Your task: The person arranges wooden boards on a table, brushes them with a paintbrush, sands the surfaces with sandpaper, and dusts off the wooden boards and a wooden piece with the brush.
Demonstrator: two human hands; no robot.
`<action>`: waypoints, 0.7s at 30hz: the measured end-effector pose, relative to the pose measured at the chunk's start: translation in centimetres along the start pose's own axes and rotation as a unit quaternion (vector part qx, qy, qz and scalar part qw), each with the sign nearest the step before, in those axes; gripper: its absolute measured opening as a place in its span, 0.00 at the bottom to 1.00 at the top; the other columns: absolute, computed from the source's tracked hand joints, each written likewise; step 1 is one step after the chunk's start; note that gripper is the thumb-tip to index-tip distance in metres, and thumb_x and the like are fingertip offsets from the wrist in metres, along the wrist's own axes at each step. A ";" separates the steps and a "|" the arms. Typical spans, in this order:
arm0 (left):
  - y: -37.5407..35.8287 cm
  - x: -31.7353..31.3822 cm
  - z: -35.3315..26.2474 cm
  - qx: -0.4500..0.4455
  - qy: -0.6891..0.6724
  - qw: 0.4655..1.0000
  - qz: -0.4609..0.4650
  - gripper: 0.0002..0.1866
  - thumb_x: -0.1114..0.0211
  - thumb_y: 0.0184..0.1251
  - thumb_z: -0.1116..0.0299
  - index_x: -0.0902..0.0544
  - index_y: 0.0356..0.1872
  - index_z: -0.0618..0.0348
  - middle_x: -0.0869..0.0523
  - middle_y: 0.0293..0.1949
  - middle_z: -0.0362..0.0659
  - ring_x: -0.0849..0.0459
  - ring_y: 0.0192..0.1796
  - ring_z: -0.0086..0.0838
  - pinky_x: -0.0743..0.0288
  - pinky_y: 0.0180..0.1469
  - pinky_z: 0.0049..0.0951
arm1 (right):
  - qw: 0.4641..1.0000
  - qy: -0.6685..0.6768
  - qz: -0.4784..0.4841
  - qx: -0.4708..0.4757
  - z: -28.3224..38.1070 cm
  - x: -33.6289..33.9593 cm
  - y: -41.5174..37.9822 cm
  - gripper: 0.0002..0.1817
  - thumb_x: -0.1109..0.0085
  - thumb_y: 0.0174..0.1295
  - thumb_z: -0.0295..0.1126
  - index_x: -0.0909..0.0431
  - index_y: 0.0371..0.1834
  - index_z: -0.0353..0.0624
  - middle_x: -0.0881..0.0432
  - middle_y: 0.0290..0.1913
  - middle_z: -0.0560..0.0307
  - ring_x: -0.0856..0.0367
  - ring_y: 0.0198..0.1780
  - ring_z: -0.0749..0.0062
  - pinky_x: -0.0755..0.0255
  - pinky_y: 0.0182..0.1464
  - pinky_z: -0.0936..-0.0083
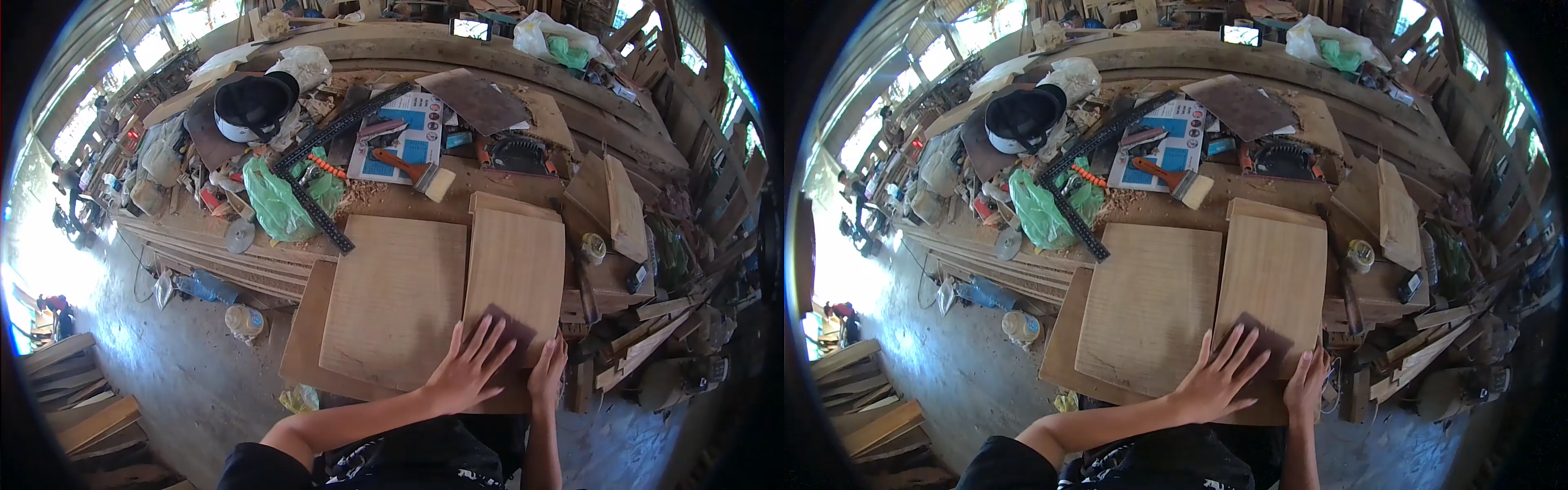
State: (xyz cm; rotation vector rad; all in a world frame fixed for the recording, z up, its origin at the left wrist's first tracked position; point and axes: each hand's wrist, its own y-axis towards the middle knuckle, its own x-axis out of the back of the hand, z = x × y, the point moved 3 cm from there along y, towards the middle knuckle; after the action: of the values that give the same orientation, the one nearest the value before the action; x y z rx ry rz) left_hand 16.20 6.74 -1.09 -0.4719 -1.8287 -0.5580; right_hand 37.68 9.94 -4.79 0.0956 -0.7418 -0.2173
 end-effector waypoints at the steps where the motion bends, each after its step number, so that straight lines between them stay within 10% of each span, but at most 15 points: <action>1: -0.6 0.1 0.0 -0.014 -0.007 1.000 0.011 0.47 0.46 0.75 0.34 0.45 0.85 0.52 0.53 0.85 0.61 0.58 0.87 0.58 0.55 0.75 0.79 | 1.000 0.005 0.003 -0.001 0.1 0.0 -0.1 0.34 0.67 0.82 0.50 0.33 0.76 0.32 0.26 0.69 0.30 0.31 0.70 0.35 0.44 0.75 0.50; 14: 17.5 0.8 5.9 0.039 0.086 0.994 -0.054 0.45 0.56 0.78 0.32 0.42 0.84 0.54 0.50 0.85 0.60 0.56 0.86 0.58 0.61 0.79 0.76 | 0.999 -0.028 -0.021 -0.029 -0.6 -0.2 -0.9 0.33 0.73 0.85 0.48 0.34 0.77 0.34 0.28 0.74 0.35 0.33 0.71 0.34 0.46 0.77 0.50; 21: 7.7 0.6 0.3 -0.058 0.075 0.995 0.021 0.44 0.51 0.77 0.34 0.40 0.83 0.52 0.48 0.84 0.61 0.54 0.86 0.58 0.56 0.77 0.77 | 0.998 0.020 -0.064 0.000 0.2 0.1 -1.0 0.33 0.74 0.85 0.49 0.34 0.77 0.36 0.22 0.69 0.38 0.29 0.71 0.45 0.45 0.76 0.56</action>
State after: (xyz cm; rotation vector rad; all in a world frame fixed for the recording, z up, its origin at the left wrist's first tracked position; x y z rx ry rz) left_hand 20.20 13.12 0.48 -0.5322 -1.6456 -0.6558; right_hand 37.43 8.99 -4.72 0.1471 -0.6970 -0.3365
